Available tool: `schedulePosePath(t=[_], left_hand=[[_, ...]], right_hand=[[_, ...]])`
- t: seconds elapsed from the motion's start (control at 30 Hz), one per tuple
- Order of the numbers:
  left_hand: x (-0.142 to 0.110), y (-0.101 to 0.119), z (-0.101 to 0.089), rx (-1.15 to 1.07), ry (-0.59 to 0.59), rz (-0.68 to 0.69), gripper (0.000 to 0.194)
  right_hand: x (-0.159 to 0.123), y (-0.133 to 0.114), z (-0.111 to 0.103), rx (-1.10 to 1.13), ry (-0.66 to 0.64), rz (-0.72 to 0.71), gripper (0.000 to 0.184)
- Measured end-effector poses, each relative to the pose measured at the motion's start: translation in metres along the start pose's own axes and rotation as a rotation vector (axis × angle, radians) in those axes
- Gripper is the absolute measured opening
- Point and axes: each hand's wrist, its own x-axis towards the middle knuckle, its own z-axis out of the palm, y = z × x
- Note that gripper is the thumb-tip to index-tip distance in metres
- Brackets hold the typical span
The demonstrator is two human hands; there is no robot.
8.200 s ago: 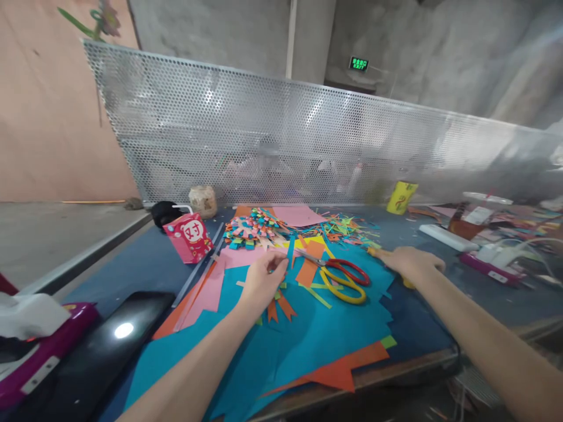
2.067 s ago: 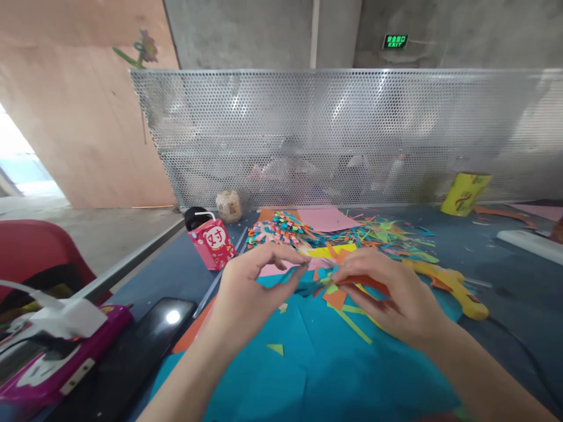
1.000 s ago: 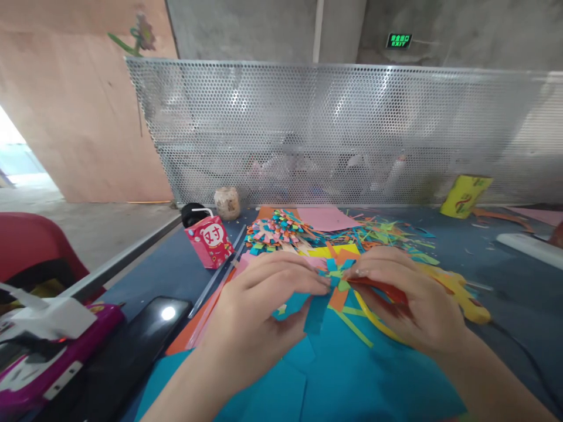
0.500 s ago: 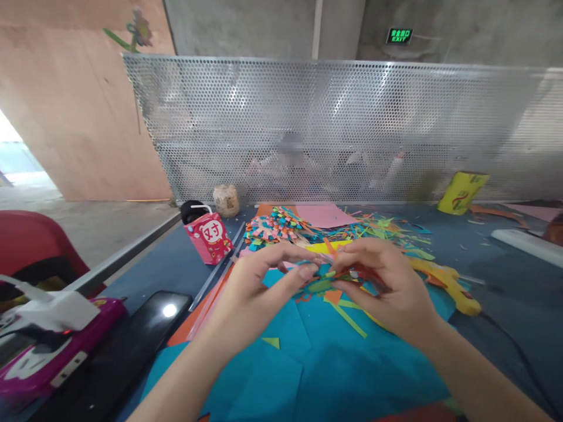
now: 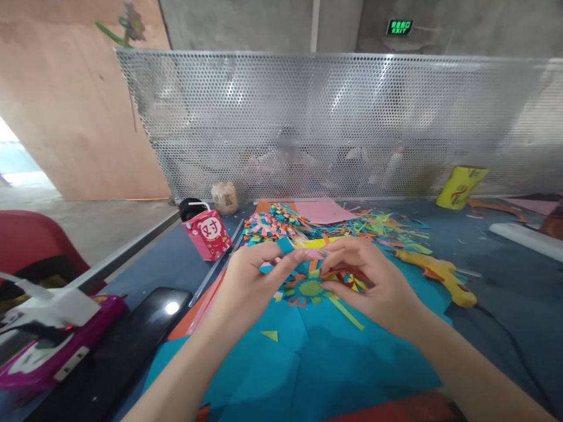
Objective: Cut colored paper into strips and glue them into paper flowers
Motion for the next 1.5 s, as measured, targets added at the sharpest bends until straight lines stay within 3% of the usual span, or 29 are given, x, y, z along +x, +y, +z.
schedulePosePath(t=[0.23,0.37,0.43,0.53,0.6,0.67,0.8,0.9,1.0,1.27,1.5], left_hand=[[0.001,0.001,-0.001,-0.023,-0.037,-0.004,0.031],[-0.002,0.003,-0.002,-0.135,-0.066,-0.041,0.027],[-0.002,0.004,-0.005,-0.346,-0.093,-0.026,0.039],[0.002,0.004,-0.010,-0.676,-0.034,-0.046,0.064],[0.006,0.001,-0.011,-0.719,0.079,-0.141,0.054],[0.009,-0.001,-0.010,-0.665,0.098,-0.279,0.034],[0.003,-0.002,-0.002,-0.749,-0.258,-0.550,0.040],[-0.004,0.002,0.003,-0.802,-0.371,-0.562,0.039],[-0.007,0.004,0.005,-0.818,-0.373,-0.545,0.040],[-0.007,0.003,0.003,-0.814,-0.392,-0.442,0.044],[-0.007,0.005,0.004,-0.809,-0.388,-0.446,0.037]], right_hand=[[0.000,0.003,0.001,-0.013,-0.003,-0.028,0.042],[-0.001,0.004,0.000,-0.178,0.005,-0.079,0.040],[-0.001,0.004,-0.002,-0.372,0.025,-0.192,0.032],[-0.003,0.000,-0.008,-0.655,0.047,-0.525,0.022],[-0.005,-0.007,-0.012,-0.768,0.068,-0.697,0.020],[-0.006,-0.013,-0.015,-0.839,0.108,-0.784,0.018],[-0.006,-0.020,-0.016,-0.939,0.191,-0.911,0.014],[-0.005,-0.022,-0.015,-0.993,0.162,-0.955,0.014],[-0.004,-0.022,-0.013,-1.024,0.113,-0.983,0.014],[-0.004,-0.022,-0.010,-0.998,0.125,-1.010,0.015],[-0.003,-0.027,-0.011,-1.002,0.082,-1.031,0.017]])
